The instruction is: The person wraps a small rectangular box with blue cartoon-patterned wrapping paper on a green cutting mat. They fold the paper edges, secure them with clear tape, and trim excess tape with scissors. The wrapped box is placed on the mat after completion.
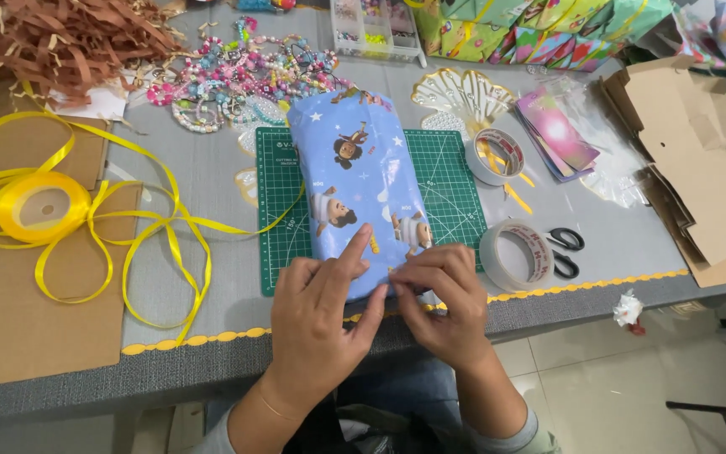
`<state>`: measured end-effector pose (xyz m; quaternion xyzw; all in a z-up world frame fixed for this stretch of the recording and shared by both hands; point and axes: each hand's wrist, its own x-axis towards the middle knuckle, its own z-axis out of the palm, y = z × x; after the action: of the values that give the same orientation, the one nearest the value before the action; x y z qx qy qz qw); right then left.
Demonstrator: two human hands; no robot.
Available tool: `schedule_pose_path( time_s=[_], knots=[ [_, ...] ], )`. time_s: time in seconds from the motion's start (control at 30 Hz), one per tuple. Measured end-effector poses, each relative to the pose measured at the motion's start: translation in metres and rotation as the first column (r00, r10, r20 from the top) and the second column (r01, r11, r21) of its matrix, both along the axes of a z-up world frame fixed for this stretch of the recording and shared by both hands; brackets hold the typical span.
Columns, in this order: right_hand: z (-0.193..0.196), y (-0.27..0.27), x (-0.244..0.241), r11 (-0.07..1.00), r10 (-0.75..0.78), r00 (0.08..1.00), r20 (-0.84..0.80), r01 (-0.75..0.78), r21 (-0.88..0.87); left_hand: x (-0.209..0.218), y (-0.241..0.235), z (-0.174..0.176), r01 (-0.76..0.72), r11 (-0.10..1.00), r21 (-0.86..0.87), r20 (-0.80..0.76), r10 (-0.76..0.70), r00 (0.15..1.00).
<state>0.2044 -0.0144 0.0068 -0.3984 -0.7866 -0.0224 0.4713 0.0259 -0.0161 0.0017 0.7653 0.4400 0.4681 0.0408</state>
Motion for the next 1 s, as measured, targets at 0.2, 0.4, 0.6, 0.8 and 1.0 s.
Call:
schedule_pose_path(
  time_s=[0.2, 0.4, 0.6, 0.8, 1.0],
  knots=[
    [-0.010, -0.003, 0.002, 0.999, -0.053, 0.998, 0.017, 0.054, -0.005, 0.003, 0.001, 0.000, -0.006, 1.000, 0.026, 0.034, 0.005, 0.999],
    [-0.008, -0.005, 0.000, 0.999, -0.036, 0.999, -0.026, 0.035, -0.008, 0.001, -0.005, -0.009, -0.026, 0.969, 0.246, -0.060, 0.042, 0.997],
    [-0.007, -0.005, 0.003, 0.998, -0.013, 0.997, -0.078, 0.008, -0.060, -0.002, -0.003, -0.016, 0.233, 0.972, 0.037, 0.109, -0.236, 0.966],
    [-0.006, -0.006, 0.001, 0.997, -0.033, 0.996, -0.085, 0.027, -0.070, -0.003, -0.002, -0.015, 0.310, 0.948, -0.068, 0.211, -0.290, 0.934],
    [0.005, -0.002, 0.010, 0.986, 0.017, 0.956, -0.291, -0.063, -0.151, -0.004, -0.002, -0.015, 0.302, 0.949, -0.094, 0.187, -0.281, 0.941]
  ],
)
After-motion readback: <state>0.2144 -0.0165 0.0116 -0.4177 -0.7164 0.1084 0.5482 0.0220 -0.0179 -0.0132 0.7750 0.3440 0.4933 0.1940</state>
